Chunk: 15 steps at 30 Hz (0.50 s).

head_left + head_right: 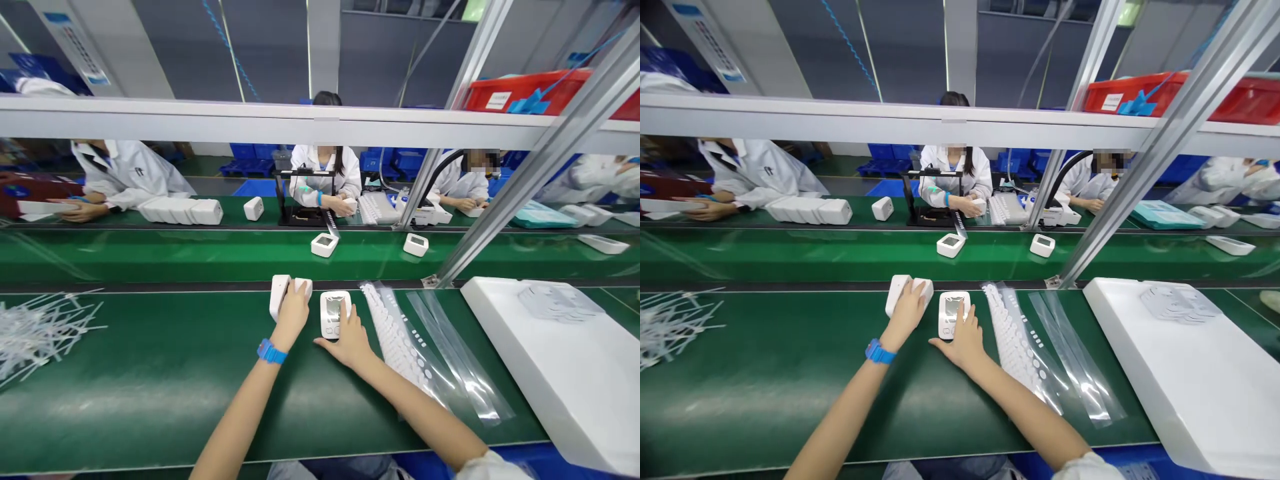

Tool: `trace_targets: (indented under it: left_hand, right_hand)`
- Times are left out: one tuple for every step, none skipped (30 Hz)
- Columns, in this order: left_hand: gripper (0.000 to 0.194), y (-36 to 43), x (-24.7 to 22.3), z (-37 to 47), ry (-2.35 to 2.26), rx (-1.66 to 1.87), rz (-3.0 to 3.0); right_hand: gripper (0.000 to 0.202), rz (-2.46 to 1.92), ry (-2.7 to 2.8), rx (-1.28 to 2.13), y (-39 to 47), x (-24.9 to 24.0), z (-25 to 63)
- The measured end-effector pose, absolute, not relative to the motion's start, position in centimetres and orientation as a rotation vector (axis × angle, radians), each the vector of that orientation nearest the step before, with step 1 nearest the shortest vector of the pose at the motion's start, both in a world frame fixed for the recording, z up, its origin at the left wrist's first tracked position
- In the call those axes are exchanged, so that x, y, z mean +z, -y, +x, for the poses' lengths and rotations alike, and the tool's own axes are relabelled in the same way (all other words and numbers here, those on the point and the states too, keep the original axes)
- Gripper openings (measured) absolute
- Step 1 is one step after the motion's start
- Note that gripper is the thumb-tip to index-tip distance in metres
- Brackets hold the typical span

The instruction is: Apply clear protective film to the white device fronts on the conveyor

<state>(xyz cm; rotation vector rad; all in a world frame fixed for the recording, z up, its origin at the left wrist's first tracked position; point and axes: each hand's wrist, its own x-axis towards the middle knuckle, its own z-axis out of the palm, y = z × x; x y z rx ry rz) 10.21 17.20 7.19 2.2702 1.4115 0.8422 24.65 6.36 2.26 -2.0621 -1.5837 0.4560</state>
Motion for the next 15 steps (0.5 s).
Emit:
trace_targets:
  left_hand:
    - [0.042,-16.3,7.3,10.1,-1.405,0.852,2.251]
    - [0.042,-15.2,7.4,9.8,-1.392,0.864,2.233]
    - [0.042,-14.0,7.4,9.4,-1.378,0.879,2.213]
    - [0.042,-12.7,7.3,8.9,-1.360,0.890,2.194]
    - [0.042,-11.5,7.2,8.2,-1.365,0.907,2.163]
    - [0.042,-10.2,6.9,7.5,-1.379,0.921,2.129]
    - [0.043,-9.0,6.4,6.7,-1.397,0.938,2.077]
    - [0.044,-7.9,5.8,5.8,-1.400,0.983,1.956]
    - [0.044,-6.9,5.0,5.0,-1.399,1.005,1.840]
    - [0.044,-6.0,4.1,4.3,-1.401,1.022,1.734]
    - [0.045,-5.2,3.2,3.8,-1.413,1.022,1.636]
    - [0.047,-4.5,2.1,3.4,-1.420,0.987,1.555]
    - [0.050,-3.9,1.1,3.3,-1.417,0.939,1.496]
    - [0.052,-3.3,0.1,3.3,-1.426,0.906,1.445]
    - [0.053,-2.9,-0.7,3.6,-1.426,0.879,1.414]
  right_hand:
    - [0.124,-2.085,1.561,0.424,-6.7,2.1,24.0]
    - [0.122,-2.092,1.549,0.392,-6.9,2.1,23.7]
    - [0.120,-2.085,1.545,0.372,-7.0,2.0,23.8]
    - [0.118,-2.063,1.550,0.364,-6.9,2.1,24.1]
    - [0.117,-2.030,1.561,0.372,-6.7,2.2,24.7]
    - [0.117,-1.988,1.571,0.396,-6.5,2.4,25.5]
    - [0.116,-1.937,1.573,0.432,-6.2,2.6,26.4]
    - [0.114,-1.883,1.564,0.476,-5.9,2.9,27.4]
    - [0.111,-1.832,1.537,0.523,-5.7,3.2,28.4]
    - [0.107,-1.790,1.497,0.569,-5.6,3.6,29.4]
    - [0.103,-1.762,1.450,0.607,-5.7,4.1,30.4]
    - [0.101,-1.747,1.409,0.633,-6.0,4.6,31.5]
    - [0.101,-1.746,1.385,0.646,-6.5,5.2,32.5]
    - [0.102,-1.754,1.380,0.632,-7.4,5.8,33.6]
    - [0.104,-1.767,1.398,0.584,-8.6,6.4,34.6]
